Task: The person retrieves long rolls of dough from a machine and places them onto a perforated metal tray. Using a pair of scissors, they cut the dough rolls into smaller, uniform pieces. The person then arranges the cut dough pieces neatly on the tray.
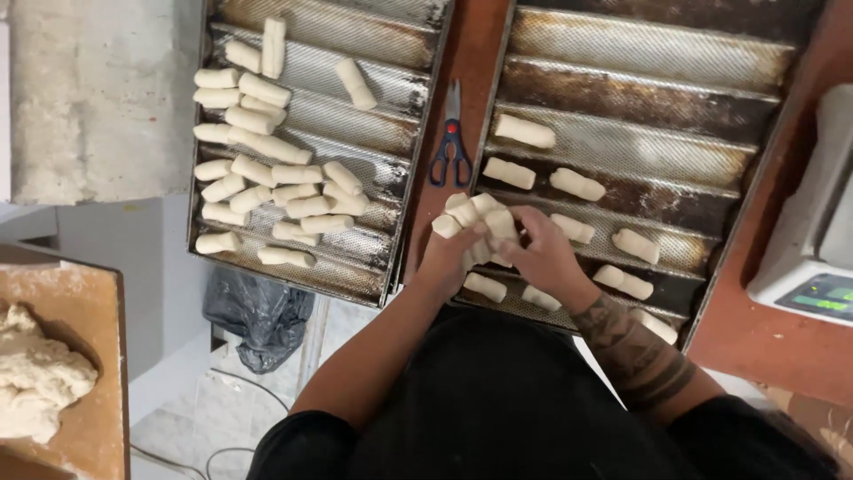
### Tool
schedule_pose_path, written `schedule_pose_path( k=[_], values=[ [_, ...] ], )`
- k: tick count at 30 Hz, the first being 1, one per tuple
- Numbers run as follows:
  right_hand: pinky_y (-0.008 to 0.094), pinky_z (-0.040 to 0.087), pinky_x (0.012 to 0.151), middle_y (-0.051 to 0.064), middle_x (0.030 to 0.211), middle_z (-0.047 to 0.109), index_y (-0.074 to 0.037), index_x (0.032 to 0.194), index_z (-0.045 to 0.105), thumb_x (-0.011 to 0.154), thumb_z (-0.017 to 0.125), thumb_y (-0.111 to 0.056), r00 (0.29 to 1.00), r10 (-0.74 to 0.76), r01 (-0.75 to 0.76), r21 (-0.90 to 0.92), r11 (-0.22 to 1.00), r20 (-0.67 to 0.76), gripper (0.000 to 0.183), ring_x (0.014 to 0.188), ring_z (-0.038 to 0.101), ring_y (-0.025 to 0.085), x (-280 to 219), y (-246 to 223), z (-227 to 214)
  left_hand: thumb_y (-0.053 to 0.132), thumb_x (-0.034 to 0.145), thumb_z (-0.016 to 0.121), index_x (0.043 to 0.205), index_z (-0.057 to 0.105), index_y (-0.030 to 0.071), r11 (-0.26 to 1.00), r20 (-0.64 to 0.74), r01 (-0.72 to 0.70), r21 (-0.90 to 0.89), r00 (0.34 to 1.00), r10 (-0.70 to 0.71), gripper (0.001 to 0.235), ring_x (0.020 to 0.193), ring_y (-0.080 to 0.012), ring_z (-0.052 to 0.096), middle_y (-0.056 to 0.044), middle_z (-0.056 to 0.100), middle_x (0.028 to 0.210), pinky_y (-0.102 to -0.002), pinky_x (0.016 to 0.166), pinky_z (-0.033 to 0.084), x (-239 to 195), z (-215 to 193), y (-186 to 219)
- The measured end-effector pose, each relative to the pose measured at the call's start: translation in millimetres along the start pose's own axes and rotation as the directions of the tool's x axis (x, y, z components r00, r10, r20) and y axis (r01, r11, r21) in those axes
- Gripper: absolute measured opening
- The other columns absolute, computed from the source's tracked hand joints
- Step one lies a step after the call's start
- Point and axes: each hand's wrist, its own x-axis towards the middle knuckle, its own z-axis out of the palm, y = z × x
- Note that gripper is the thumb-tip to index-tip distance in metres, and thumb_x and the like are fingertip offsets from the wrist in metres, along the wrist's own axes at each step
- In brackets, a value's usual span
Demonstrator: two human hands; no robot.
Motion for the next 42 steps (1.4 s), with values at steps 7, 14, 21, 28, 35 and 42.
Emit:
schedule_pose_path(
  k=[7,14,21,28,35,42],
  values=[
    [0.044,0.056,0.07,0.017,0.107,0.061,-0.006,0.128,0.05,0.093,0.066,-0.012,0.926,0.247,-0.146,0.33,0.933,-0.287,0.038,0.092,0.064,0.029,-31.3,90.6,-44.8,0.01,0.089,0.073,0.101,0.064,0.003,0.977,-0.203,0.152,-0.148,0.962,-0.18,0.017,0.07,-0.0207,0.062,-0.01,0.065,0.081,-0.038,0.067,0.053,4.1,-19.5,-57.0],
    [0.047,0.052,0.095,0.015,0.111,0.046,-0.008,0.122,0.06,0.083,0.086,-0.046,0.709,-0.548,-0.061,-0.813,0.58,-0.444,0.061,0.105,0.056,0.037,-25.2,194.7,-130.6,0.012,0.091,0.07,0.085,0.06,0.003,0.975,-0.147,0.205,-0.084,0.965,-0.216,0.015,0.062,-0.0227,0.061,-0.014,0.061,0.066,-0.035,0.06,0.049,-7.1,-10.1,-58.1],
    [0.043,0.053,0.087,0.003,0.112,0.049,-0.018,0.112,0.064,0.084,0.078,-0.022,0.807,-0.495,-0.023,-0.856,0.517,-0.321,0.032,0.109,0.056,0.028,-19.7,210.9,-135.2,0.014,0.089,0.074,0.097,0.062,0.0,0.98,-0.133,0.195,-0.051,0.971,-0.2,0.02,0.067,-0.0241,0.061,-0.013,0.061,0.071,-0.041,0.064,0.051,-9.6,15.5,-40.5],
    [0.056,0.041,0.106,0.01,0.119,0.063,-0.017,0.125,0.07,0.09,0.075,-0.033,0.903,-0.23,-0.048,-0.616,0.786,-0.364,0.039,0.117,0.061,0.037,-26.5,115.9,-94.9,0.02,0.085,0.081,0.113,0.061,0.001,0.954,-0.152,0.299,0.03,0.944,-0.291,0.039,0.08,-0.0245,0.063,-0.012,0.062,0.086,-0.048,0.069,0.054,3.0,12.7,-53.3],
    [0.055,0.051,0.099,0.016,0.117,0.054,-0.004,0.133,0.052,0.09,0.077,-0.022,0.977,0.213,-0.208,0.16,0.965,-0.019,0.052,0.114,0.061,0.039,-26.9,6.2,-33.4,0.024,0.094,0.074,0.109,0.064,0.002,0.944,-0.026,0.315,0.093,0.949,-0.314,0.028,0.079,-0.0231,0.064,-0.011,0.061,0.081,-0.044,0.074,0.055,17.5,-52.1,-142.1],
    [0.046,0.057,0.088,0.018,0.111,0.069,-0.006,0.135,0.061,0.099,0.058,-0.024,0.965,0.264,-0.26,0.168,0.951,0.002,0.04,0.095,0.072,0.029,-10.0,16.7,-51.1,0.029,0.094,0.07,0.118,0.062,0.004,0.952,0.02,0.296,-0.081,0.955,-0.295,0.036,0.091,-0.0247,0.07,-0.012,0.064,0.092,-0.043,0.081,0.057,-7.7,-2.3,-54.0]
  ],
)
